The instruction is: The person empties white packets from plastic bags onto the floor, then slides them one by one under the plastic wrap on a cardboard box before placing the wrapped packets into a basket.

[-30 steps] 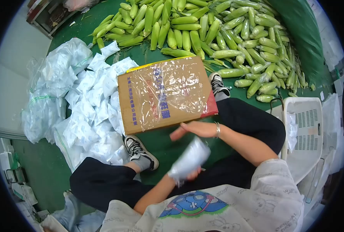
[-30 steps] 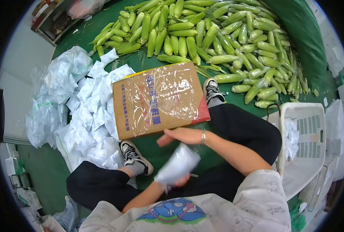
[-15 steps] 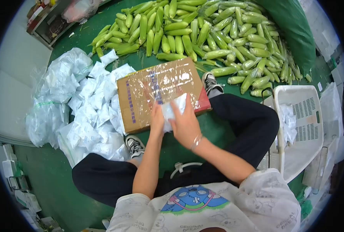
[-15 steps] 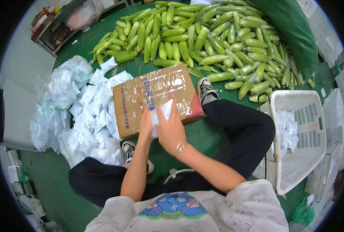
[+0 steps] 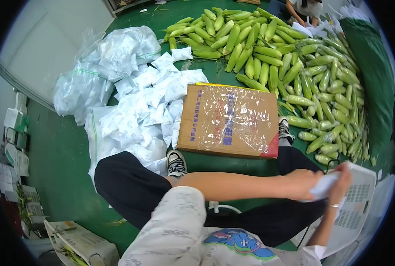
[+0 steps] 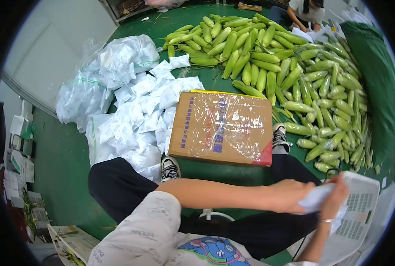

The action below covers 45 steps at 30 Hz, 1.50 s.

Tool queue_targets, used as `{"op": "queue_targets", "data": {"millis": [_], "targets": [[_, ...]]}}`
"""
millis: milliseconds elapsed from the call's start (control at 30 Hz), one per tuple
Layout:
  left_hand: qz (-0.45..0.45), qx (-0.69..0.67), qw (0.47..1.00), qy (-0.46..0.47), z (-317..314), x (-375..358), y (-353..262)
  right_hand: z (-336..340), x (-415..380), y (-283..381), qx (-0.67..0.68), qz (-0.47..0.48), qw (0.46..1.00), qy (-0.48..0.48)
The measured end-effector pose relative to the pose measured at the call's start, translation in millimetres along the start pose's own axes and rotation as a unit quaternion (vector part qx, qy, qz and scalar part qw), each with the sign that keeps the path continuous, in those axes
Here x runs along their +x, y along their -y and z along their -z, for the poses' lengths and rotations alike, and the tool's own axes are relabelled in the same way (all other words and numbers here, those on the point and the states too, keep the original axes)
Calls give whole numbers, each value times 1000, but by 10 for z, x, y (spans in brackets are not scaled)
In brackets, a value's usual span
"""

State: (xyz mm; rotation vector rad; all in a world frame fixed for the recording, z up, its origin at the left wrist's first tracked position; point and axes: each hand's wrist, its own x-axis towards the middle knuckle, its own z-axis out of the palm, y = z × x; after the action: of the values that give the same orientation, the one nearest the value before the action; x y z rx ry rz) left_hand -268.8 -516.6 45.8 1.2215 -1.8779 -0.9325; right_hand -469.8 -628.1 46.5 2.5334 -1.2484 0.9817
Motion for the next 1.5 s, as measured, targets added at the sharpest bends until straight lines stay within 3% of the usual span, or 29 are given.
{"op": "queue_targets", "data": {"millis": [33,67,100,133,167,200,233,267,300,333,367,400,433,467,500,567,633,667,700,767,900,967,1067,1100,1167,1333,1400,1467,1500], "targets": [[-44,68,996,-47,112,84,-86,219,214,-601,-20,-103,986,128],[-87,134,983,-91,245,173,-85,416,466,-910,27,-176,979,102],[-134,88,973,-164,529,132,0,580,642,-1336,-34,-201,974,104],[-101,24,944,-312,784,16,174,604,619,-2355,-104,-120,985,73],[-106,53,910,-397,1148,-187,442,722,656,-2881,-101,-160,977,103],[137,-171,918,-331,1414,-380,1317,831,629,-3262,-122,-157,974,105],[79,-194,877,-433,1860,-897,1471,893,645,-3541,-158,-146,967,138],[230,-138,847,-459,2248,-1348,1846,938,618,-3838,-193,-139,955,176],[279,249,811,-451,2531,-1819,2370,848,542,-4313,-238,-163,937,196],[367,379,795,-300,2832,-2403,3008,555,556,-4010,-216,-26,974,63],[472,425,742,-214,2918,-2657,3180,297,846,-2480,-111,-169,972,124],[518,428,727,-142,2937,-2644,3074,-134,916,-1668,-94,1,992,80],[559,432,704,-70,2973,-2629,2940,-502,933,-825,28,-33,983,179],[550,435,711,-57,3000,-2664,3047,-772,807,51,91,-114,953,264],[517,424,740,-74,3069,-2700,3185,-963,671,712,86,-50,931,352],[475,411,772,-95,3249,-2756,3392,-1362,284,1236,220,120,871,423],[389,296,854,-177,3306,-2834,3478,-1633,60,1478,209,178,859,433],[360,293,845,-264,3278,-2777,3472,-1752,28,1450,206,174,861,432],[360,292,847,-260,3261,-2610,3349,-1856,0,1432,166,198,870,419],[222,231,877,-358,3107,-2099,2844,-2051,-79,1366,175,243,878,373],[94,345,917,-179,2358,-1021,2053,-2364,-126,1194,263,290,842,372],[148,386,899,-145,1891,-760,2177,-2250,-59,1224,288,302,837,353],[179,364,911,-71,1614,-774,2269,-1762,-1,1237,352,158,865,321],[177,367,911,-67,1541,-818,2247,-1661,90,1276,354,155,866,318],[194,338,919,-52,1391,-961,2197,-1531,242,1451,448,4,836,315],[159,306,938,-27,1303,-1009,2153,-2376,194,1994,490,-77,813,303],[170,323,926,-93,1244,-1184,2171,-2550,203,2027,382,188,867,257],[217,341,889,-213,1159,-1375,1981,-2468,294,1975,348,255,862,265],[223,341,888,-214,1073,-1544,1913,-2392,340,1939,309,310,858,268]]}}
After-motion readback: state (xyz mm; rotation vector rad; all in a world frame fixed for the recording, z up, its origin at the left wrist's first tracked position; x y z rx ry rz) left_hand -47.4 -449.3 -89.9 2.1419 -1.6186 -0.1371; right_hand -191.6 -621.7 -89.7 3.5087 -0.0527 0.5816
